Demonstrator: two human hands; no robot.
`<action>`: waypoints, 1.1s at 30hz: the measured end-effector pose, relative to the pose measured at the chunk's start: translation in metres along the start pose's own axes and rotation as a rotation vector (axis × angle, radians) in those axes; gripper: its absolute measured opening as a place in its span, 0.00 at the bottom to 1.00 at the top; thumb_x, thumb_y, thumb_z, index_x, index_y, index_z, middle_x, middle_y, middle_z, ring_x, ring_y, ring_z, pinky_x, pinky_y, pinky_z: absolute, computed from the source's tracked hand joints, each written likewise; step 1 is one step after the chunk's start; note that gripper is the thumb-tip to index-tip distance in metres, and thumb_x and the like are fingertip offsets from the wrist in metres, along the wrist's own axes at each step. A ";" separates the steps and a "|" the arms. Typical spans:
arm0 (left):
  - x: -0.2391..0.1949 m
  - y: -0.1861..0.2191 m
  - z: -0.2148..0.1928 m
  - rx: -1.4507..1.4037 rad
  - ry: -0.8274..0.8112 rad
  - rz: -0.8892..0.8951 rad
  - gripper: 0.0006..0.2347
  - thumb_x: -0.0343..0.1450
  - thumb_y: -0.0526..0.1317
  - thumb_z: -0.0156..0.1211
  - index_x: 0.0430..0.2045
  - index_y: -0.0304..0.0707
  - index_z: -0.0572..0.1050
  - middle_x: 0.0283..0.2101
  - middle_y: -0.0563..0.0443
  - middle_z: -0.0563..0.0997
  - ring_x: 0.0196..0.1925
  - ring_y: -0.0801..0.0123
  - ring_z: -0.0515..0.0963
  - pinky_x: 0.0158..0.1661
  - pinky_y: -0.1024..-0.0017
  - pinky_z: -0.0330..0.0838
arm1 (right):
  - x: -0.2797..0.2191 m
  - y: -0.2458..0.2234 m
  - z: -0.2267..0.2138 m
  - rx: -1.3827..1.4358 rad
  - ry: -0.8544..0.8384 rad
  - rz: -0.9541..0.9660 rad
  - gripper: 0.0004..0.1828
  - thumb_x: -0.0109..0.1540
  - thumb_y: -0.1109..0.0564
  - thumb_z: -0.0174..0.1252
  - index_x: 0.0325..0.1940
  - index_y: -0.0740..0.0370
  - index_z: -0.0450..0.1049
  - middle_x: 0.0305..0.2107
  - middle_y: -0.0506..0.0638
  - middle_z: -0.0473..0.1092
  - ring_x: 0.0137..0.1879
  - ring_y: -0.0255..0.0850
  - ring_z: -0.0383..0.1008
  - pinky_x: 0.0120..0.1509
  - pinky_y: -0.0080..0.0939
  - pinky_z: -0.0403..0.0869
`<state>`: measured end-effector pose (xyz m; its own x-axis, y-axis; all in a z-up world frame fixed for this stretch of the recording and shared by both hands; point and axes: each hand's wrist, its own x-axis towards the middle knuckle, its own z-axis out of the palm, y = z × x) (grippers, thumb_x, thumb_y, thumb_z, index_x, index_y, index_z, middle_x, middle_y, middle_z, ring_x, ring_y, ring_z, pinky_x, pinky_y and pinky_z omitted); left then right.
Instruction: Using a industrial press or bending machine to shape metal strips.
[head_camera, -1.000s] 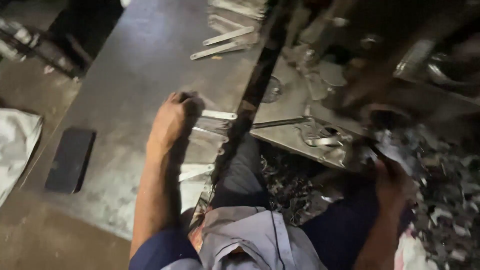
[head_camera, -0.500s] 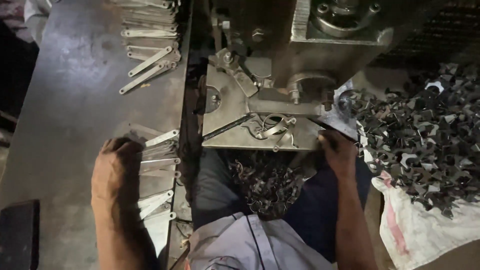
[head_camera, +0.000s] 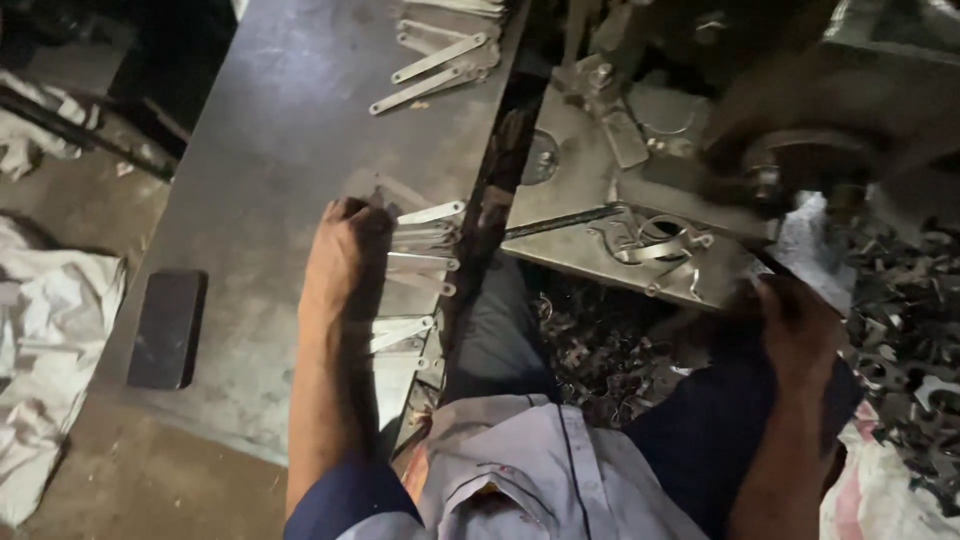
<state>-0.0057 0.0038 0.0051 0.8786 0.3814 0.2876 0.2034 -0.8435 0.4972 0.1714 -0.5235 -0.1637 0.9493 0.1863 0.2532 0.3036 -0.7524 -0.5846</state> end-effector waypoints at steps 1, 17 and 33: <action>-0.001 -0.012 0.004 0.006 0.002 -0.012 0.06 0.72 0.36 0.58 0.28 0.32 0.79 0.37 0.36 0.80 0.44 0.41 0.76 0.45 0.53 0.70 | 0.000 -0.002 0.001 0.005 -0.011 -0.007 0.12 0.73 0.51 0.63 0.52 0.63 0.81 0.41 0.59 0.78 0.50 0.49 0.79 0.56 0.46 0.74; -0.040 -0.067 0.043 0.105 -0.152 0.073 0.20 0.67 0.42 0.57 0.54 0.34 0.72 0.61 0.31 0.69 0.64 0.41 0.66 0.63 0.44 0.57 | -0.006 -0.003 0.000 0.126 0.054 0.036 0.11 0.73 0.53 0.66 0.53 0.63 0.81 0.37 0.55 0.78 0.42 0.36 0.77 0.49 0.38 0.73; 0.040 -0.078 0.059 0.089 -0.170 0.032 0.15 0.70 0.43 0.59 0.49 0.42 0.78 0.60 0.42 0.76 0.63 0.46 0.72 0.61 0.43 0.64 | -0.001 -0.009 -0.001 0.075 0.063 0.013 0.10 0.72 0.55 0.67 0.52 0.65 0.81 0.42 0.57 0.78 0.45 0.38 0.77 0.51 0.38 0.73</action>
<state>0.0396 0.0622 -0.0704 0.9440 0.2909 0.1554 0.2054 -0.8872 0.4132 0.1679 -0.5176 -0.1586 0.9470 0.1351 0.2916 0.2987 -0.7045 -0.6437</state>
